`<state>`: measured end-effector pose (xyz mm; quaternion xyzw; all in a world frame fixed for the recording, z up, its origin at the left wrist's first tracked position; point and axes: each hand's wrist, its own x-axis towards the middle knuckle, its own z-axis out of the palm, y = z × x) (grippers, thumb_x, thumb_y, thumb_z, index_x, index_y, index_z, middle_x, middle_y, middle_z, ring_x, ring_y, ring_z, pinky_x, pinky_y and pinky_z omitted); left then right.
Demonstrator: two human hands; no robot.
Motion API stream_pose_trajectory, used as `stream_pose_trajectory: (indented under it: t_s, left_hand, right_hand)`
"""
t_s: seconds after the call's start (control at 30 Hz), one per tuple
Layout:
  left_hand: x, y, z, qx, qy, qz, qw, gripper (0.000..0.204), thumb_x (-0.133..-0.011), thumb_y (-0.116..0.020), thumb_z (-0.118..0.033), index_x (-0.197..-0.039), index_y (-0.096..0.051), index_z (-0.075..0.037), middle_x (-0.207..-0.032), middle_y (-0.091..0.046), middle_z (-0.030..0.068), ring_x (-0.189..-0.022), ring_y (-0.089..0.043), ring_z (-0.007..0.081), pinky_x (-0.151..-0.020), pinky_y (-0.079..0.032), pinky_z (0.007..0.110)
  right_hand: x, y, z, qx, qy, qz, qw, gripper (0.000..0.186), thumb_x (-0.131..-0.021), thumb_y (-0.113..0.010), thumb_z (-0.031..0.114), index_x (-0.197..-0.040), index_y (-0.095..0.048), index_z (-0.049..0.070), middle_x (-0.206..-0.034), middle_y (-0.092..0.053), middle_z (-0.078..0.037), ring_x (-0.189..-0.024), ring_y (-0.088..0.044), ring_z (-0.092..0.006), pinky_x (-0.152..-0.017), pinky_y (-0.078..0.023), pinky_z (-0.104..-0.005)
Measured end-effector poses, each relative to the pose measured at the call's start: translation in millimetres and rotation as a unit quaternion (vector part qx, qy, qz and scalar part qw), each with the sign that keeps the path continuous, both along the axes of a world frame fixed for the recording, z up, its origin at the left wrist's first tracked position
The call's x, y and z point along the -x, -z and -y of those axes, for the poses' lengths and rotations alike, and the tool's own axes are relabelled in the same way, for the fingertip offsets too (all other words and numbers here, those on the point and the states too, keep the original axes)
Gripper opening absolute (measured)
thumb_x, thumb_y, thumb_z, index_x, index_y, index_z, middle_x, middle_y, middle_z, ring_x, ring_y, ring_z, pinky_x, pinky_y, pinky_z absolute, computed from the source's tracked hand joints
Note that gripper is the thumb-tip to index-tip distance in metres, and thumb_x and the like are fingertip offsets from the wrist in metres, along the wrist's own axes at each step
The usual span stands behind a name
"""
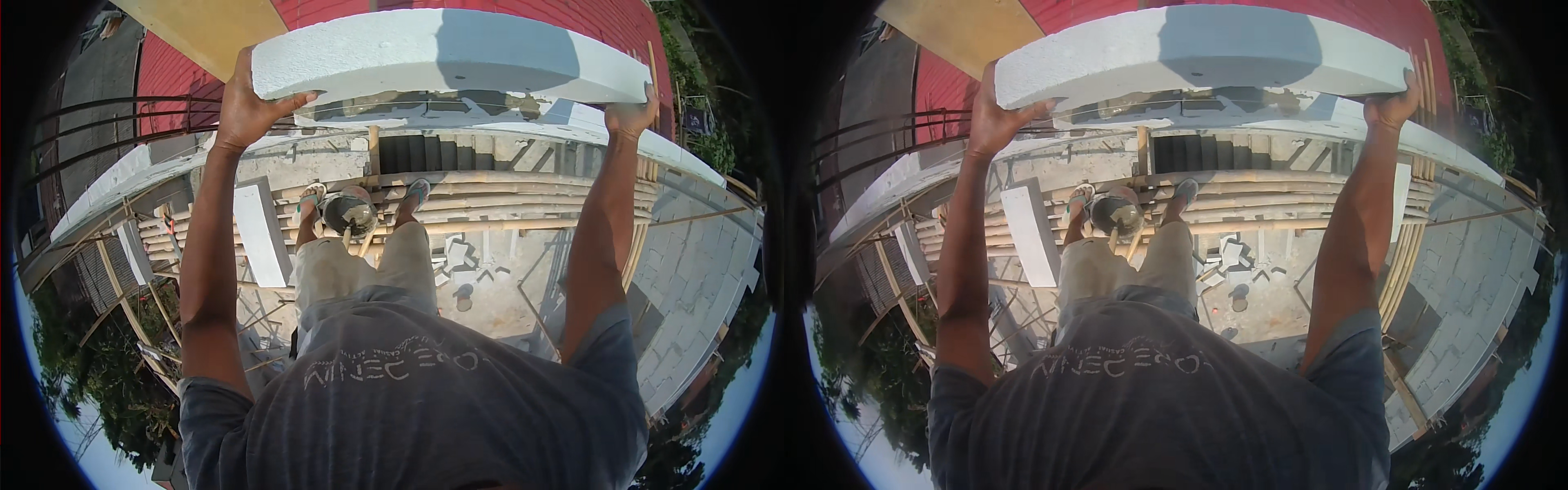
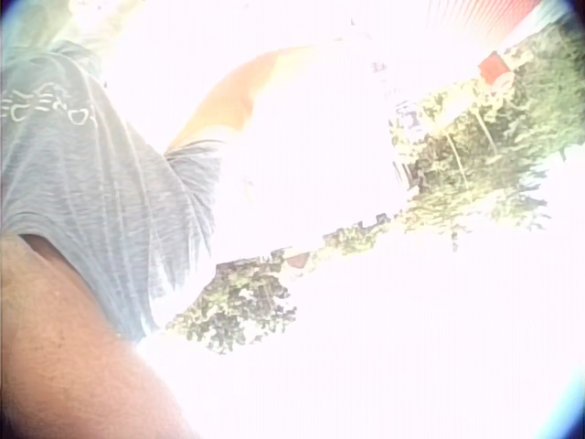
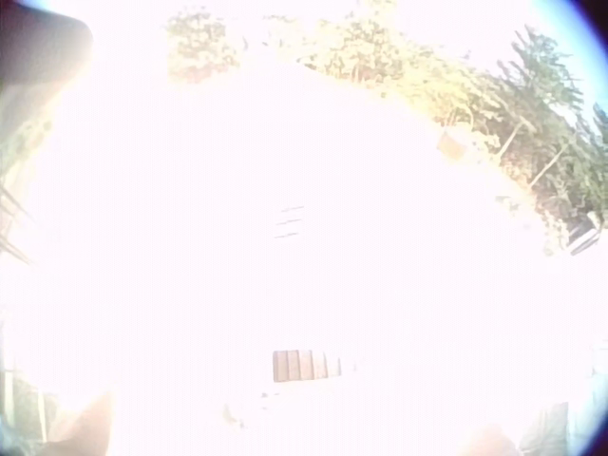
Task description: The person places lightweight concrete blocks onto a wall structure, adjusts them using a hammer, and applies mortar along the surface using a trowel from a bucket.
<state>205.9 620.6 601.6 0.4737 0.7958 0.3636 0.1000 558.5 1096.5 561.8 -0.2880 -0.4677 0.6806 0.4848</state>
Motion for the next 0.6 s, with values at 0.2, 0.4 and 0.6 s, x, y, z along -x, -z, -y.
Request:
stream_pose_trajectory:
  t_s: [0.2, 0.4, 0.6]
  left_hand:
    - [-0.8, 23.0, 3.4, 0.057, -0.012, 0.01, 0.998, 0.079, -0.068, -0.092, -0.024, -0.127, -0.046, 0.001, -0.115, -0.065, 0.018, -0.106, -0.064, 0.0241, -0.092, -0.051, 0.036]
    - [2.4, 38.2, 3.3, 0.06, 0.014, -0.043, 0.997, 0.082, -0.066, -0.093, -0.032, -0.123, -0.044, 0.002, -0.105, -0.068, 0.0225, -0.101, -0.069, 0.0325, -0.086, -0.054, 0.039]
    - [-4.2, 50.9, 13.7, 0.087, -0.012, 0.01, 0.996, 0.079, -0.066, -0.093, -0.027, -0.121, -0.045, 0.002, -0.107, -0.068, 0.0224, -0.103, -0.068, 0.0335, -0.086, -0.054, 0.039]
  right_hand:
    - [3.8, 29.7, 26.0, 0.107, 0.072, 0.004, 0.992, 0.09, -0.088, -0.036, 0.076, -0.144, -0.043, 0.005, -0.142, -0.05, -0.013, -0.13, -0.046, -0.0309, -0.113, -0.033, -0.0453]
    - [3.7, 57.2, 32.5, 0.137, 0.105, 0.041, 0.984, 0.103, -0.083, -0.03, 0.086, -0.144, -0.043, 0.003, -0.146, -0.046, -0.014, -0.134, -0.043, -0.0317, -0.115, -0.03, -0.0461]
    - [-2.1, 92.9, 30.6, 0.158, 0.07, 0.015, 0.985, 0.103, -0.082, -0.032, 0.086, -0.141, -0.046, 0.003, -0.142, -0.05, -0.012, -0.13, -0.046, -0.0304, -0.112, -0.035, -0.0453]
